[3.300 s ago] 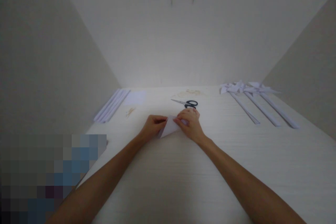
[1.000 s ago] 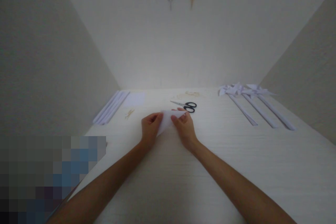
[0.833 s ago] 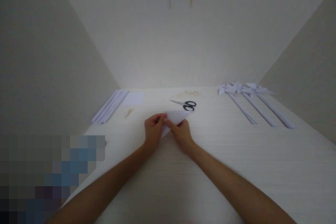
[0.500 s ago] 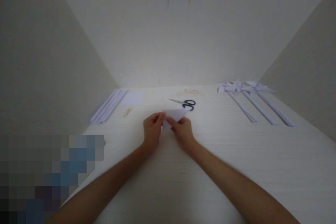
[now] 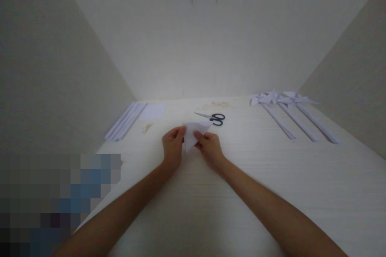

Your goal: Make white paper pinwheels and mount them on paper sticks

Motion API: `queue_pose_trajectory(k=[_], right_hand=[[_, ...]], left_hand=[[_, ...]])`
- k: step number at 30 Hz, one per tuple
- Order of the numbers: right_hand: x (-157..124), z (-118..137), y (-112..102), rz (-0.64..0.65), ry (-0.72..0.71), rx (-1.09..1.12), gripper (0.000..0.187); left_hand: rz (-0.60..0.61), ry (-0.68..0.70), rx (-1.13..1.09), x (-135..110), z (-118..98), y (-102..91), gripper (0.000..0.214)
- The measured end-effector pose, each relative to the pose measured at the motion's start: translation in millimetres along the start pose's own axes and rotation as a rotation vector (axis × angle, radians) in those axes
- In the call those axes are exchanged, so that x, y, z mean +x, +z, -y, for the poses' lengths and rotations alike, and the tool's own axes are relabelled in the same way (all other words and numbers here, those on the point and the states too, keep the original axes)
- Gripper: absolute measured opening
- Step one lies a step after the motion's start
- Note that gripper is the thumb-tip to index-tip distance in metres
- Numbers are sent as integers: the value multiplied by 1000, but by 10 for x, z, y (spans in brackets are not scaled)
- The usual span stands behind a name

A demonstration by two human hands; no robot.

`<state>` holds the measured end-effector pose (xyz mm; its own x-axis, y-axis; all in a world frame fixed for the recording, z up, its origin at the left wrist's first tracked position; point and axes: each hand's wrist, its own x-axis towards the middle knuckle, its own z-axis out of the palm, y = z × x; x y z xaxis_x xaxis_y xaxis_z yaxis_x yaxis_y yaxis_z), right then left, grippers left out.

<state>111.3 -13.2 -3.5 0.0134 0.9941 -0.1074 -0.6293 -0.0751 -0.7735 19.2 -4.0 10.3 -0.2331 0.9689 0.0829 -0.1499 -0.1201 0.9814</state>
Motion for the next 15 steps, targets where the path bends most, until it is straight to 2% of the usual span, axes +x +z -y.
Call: queue_pose_trajectory(k=[5, 8, 15], right_hand=[[-3, 11, 11, 19, 12, 29, 28], [0, 12, -8, 22, 6, 19, 24], [81, 45, -106, -63, -158, -47, 21]], left_hand=[[-18, 5, -8, 36, 4, -19, 18], [-13, 1, -7, 37, -2, -31, 18], [58, -67, -5, 20, 11, -39, 17]])
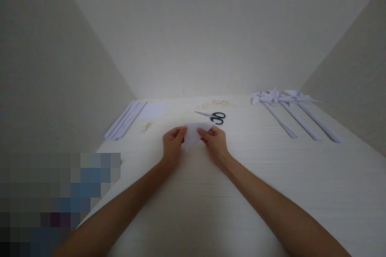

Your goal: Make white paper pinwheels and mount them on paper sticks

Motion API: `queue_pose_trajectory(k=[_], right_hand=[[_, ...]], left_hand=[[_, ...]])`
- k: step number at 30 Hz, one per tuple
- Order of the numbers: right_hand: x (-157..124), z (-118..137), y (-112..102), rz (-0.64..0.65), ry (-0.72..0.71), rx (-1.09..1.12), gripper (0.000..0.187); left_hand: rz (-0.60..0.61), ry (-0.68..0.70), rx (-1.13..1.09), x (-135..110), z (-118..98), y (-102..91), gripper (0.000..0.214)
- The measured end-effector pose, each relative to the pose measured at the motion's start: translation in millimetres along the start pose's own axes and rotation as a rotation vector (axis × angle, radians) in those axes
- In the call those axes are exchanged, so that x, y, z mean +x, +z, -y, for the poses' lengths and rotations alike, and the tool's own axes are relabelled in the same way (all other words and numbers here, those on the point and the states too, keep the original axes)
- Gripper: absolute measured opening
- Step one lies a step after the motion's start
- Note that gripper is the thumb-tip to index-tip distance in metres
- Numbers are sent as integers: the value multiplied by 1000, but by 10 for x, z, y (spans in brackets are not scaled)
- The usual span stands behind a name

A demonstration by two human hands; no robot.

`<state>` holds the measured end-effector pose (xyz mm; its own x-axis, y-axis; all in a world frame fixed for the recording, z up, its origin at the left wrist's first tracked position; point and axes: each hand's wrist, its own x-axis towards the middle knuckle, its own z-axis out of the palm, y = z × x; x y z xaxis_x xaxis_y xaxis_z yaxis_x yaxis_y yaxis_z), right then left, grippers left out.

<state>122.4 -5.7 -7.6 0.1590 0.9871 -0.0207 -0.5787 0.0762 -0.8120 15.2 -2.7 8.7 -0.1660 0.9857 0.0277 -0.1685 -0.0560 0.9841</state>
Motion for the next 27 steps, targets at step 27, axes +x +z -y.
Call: queue_pose_trajectory(k=[27], right_hand=[[14, 5, -30, -18, -21, -169, 29]], left_hand=[[-61, 39, -1, 70, 96, -44, 19]])
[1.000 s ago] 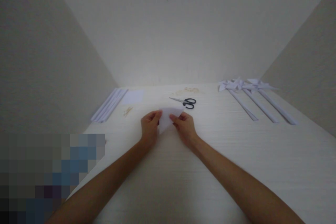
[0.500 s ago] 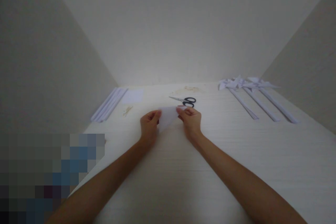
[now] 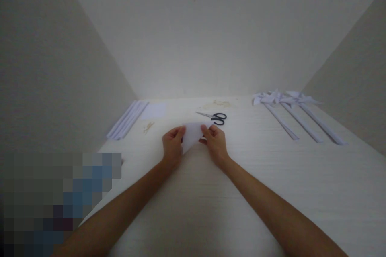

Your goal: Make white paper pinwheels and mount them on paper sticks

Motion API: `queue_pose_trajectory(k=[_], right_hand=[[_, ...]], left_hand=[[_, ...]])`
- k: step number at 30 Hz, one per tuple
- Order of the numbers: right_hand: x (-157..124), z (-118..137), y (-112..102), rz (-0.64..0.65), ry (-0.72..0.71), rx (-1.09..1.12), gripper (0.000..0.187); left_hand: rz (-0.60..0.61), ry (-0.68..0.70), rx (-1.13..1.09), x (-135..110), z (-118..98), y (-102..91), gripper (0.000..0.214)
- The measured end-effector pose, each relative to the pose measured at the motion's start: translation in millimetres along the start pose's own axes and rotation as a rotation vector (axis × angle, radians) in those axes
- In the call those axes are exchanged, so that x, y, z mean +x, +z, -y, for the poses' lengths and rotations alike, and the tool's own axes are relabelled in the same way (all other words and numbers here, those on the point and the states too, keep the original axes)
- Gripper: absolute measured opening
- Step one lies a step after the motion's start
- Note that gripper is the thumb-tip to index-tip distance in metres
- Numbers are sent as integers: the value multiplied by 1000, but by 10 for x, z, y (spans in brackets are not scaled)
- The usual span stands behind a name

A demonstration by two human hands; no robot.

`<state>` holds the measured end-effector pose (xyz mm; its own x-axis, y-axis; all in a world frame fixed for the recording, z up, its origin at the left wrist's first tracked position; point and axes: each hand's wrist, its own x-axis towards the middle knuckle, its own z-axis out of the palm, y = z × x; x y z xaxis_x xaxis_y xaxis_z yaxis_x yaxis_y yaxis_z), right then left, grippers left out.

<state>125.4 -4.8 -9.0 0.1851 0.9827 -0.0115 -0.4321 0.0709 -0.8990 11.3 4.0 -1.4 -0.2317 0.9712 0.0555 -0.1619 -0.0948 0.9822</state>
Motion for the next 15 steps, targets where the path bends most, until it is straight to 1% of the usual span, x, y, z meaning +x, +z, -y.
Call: queue_pose_trajectory(k=[4, 7, 8, 9, 11, 15], right_hand=[[-69, -23, 47, 109, 26, -95, 29], [-99, -41, 74, 207, 90, -90, 33], [-103, -46, 78, 222, 99, -79, 33], [-104, -50, 80, 220, 97, -67, 32], [-96, -55, 69, 172, 67, -55, 32], [-36, -67, -4, 8, -26, -103, 33]], left_hand=[[-31, 21, -8, 3, -21, 7, 18], [-46, 6, 9, -8, -46, 23, 18], [-50, -3, 5, -14, -51, 30, 18], [-51, -15, -10, -22, -55, 38, 19], [-36, -41, -71, -47, -56, 56, 19], [46, -105, -177, -118, -43, 93, 20]])
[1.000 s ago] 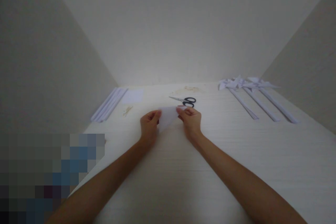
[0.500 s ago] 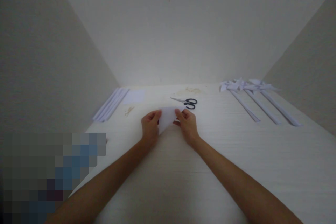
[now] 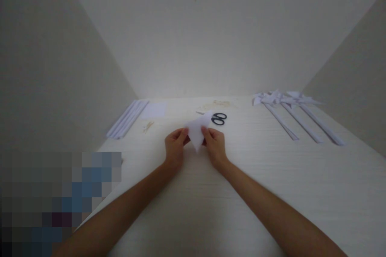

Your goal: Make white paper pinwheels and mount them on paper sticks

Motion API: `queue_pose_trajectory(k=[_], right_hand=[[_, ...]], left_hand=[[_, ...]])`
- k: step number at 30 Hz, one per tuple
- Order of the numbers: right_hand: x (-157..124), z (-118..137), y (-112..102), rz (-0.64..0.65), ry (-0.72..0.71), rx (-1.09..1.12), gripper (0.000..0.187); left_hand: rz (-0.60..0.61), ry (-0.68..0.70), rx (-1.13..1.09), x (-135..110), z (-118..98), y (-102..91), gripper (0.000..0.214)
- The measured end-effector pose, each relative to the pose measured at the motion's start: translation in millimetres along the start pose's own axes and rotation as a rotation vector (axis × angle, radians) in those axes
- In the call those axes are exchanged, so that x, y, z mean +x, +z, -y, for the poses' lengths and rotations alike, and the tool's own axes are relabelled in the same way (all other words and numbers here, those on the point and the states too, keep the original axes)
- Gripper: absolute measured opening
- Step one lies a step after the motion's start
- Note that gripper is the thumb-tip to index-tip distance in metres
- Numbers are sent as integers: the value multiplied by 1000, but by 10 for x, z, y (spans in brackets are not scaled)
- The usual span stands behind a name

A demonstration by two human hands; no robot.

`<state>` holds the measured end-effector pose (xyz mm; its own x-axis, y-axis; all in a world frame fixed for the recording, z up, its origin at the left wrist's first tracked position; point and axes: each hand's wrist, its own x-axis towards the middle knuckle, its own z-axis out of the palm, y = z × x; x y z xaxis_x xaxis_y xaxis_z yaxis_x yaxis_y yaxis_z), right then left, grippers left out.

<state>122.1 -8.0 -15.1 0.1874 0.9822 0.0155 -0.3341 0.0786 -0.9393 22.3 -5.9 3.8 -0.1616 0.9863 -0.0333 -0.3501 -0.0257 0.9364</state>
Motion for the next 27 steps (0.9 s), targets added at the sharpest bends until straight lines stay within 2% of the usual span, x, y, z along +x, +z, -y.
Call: queue_pose_trajectory(k=[3, 5, 8, 13, 16, 21, 27], right_hand=[[57, -23, -73, -72, -55, -77, 35], [85, -29, -112, -56, -59, -126, 35], [101, -6, -142, 60, 1, -207, 35], [86, 89, -132, 311, 80, -439, 34], [87, 126, -121, 393, 81, -537, 33], [123, 138, -142, 452, 83, -641, 37], [164, 136, -169, 496, 89, -642, 37]], left_hand=[[49, -45, -16, -8, 2, -2, 19], [72, -68, -23, 30, -22, -28, 18], [139, -132, -13, 124, -88, -93, 20], [255, -246, 129, 235, -128, -178, 24], [242, -213, 201, 254, -91, -194, 23], [189, -119, 234, 232, -61, -194, 23], [155, -44, 269, 206, -56, -184, 24]])
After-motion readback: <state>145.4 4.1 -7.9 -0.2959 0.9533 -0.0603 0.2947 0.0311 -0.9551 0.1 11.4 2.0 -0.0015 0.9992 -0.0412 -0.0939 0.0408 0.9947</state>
